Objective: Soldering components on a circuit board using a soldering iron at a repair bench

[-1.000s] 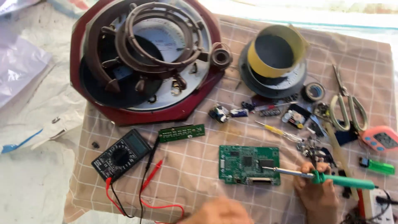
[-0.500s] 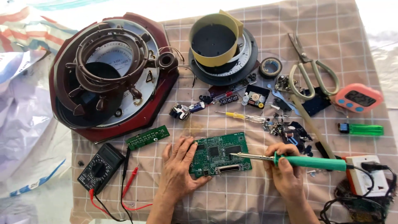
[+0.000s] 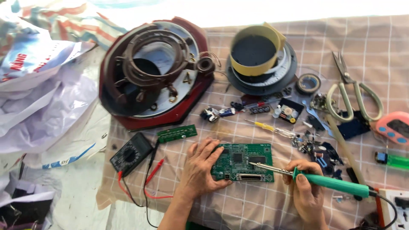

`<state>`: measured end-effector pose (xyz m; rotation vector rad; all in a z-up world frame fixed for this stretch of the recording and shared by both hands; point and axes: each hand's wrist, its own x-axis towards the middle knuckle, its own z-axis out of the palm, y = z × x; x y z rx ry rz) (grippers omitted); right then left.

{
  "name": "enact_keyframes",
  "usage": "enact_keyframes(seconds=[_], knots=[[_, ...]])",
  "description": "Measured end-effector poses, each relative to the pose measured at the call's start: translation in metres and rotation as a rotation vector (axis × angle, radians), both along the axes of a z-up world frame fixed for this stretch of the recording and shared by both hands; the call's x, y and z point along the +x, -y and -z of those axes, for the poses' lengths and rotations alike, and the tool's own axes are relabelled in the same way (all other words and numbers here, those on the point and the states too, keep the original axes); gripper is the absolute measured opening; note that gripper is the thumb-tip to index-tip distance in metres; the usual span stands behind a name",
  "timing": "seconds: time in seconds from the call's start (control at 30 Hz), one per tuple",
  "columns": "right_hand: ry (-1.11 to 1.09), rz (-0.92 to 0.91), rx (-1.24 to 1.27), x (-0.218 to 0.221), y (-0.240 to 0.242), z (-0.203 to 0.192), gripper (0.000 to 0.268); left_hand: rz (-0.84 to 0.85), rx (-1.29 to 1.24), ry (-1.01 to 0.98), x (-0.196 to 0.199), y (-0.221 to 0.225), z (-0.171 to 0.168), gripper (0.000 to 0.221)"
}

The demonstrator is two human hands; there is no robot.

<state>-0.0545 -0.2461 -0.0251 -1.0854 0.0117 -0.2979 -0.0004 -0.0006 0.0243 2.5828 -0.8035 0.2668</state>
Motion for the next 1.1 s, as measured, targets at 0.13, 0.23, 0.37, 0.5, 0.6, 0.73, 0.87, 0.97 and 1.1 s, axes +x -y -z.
enact_keyframes(seconds=[0.13,0.23,0.37,0.5,0.6,0.73,0.87,0.97,1.1], knots=[[0.002,-0.047,0.078,-0.001,0.005,0.006,0.008,0.002,0.02,0.011,-0.002,-0.002,0.002,0.073],[-0.015,-0.044,0.107,0.0,0.006,0.009,0.007,-0.002,0.013,0.018,-0.004,-0.003,0.005,0.075],[0.027,-0.091,0.01,0.001,0.004,-0.004,0.007,-0.003,0.034,-0.006,-0.007,-0.004,0.004,0.078],[0.064,-0.068,0.034,0.002,0.005,-0.003,0.005,0.0,0.005,0.011,-0.007,-0.004,0.004,0.075],[0.065,-0.094,0.064,0.001,0.006,-0.004,0.005,-0.005,0.007,0.006,-0.007,-0.007,0.009,0.079],[0.024,-0.091,0.073,0.002,0.004,-0.011,0.005,0.007,0.018,0.002,-0.005,-0.008,0.006,0.081],[0.044,-0.138,0.048,0.005,0.008,0.006,0.006,0.013,0.006,-0.014,-0.005,-0.01,0.008,0.084],[0.078,-0.217,0.046,0.008,0.01,0.005,0.007,0.019,0.011,-0.014,-0.002,-0.011,0.01,0.086],[0.058,-0.192,-0.006,0.006,0.009,0.004,0.009,-0.023,0.042,-0.098,-0.009,-0.012,0.013,0.093]])
